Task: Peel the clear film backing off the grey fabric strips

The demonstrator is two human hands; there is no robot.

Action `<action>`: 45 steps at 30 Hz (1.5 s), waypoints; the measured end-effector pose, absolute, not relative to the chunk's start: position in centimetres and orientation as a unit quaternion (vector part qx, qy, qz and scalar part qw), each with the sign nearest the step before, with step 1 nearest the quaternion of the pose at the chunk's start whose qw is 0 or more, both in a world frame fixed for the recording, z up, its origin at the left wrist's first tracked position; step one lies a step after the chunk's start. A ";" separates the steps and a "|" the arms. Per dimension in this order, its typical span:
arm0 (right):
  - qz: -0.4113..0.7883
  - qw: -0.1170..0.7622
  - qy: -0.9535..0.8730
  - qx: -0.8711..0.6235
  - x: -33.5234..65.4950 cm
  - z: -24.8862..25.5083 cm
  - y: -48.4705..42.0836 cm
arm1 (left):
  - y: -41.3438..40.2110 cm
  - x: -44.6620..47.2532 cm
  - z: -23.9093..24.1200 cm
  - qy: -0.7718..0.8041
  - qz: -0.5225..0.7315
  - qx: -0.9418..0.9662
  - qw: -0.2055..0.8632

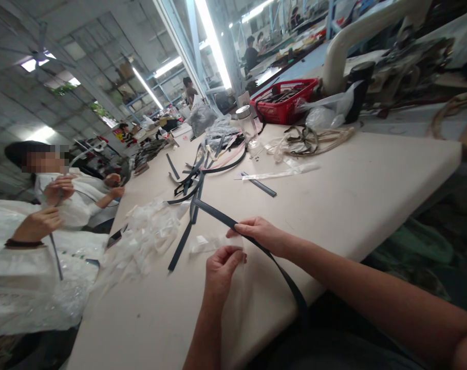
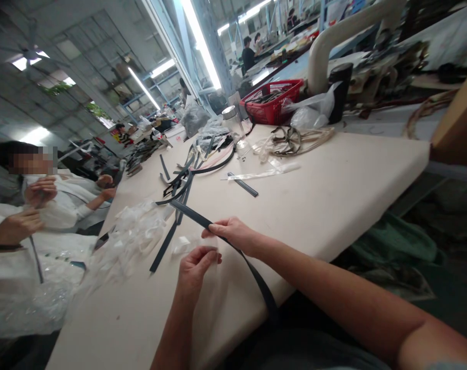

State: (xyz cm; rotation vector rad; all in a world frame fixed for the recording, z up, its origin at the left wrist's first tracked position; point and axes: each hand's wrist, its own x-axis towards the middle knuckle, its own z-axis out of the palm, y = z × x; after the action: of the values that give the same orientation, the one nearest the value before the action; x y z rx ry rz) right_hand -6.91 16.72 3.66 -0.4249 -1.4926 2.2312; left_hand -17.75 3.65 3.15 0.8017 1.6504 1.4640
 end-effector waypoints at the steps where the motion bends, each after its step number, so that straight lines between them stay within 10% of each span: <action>1: 0.783 0.231 -0.555 -0.156 -7.0 3.9 16.8 | 3.7 -17.8 3.1 0.650 0.577 0.300 0.394; 28: 0.669 0.266 -0.682 -0.127 -7.3 5.3 16.6 | 3.1 -17.8 3.8 0.662 0.524 0.336 0.419; 35: 0.710 0.241 -0.644 -0.156 -4.5 5.6 16.0 | 3.4 -19.6 3.2 0.540 0.716 0.162 0.411; 45: 0.405 0.129 -0.876 -0.227 2.2 5.5 11.6 | 3.7 -20.5 3.4 0.441 0.812 0.035 0.380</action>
State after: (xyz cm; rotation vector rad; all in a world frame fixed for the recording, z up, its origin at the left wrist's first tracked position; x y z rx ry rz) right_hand 2.20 11.64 5.45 -0.6610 -2.5464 1.1773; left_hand -20.52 3.72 3.42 0.0899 1.1259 2.0741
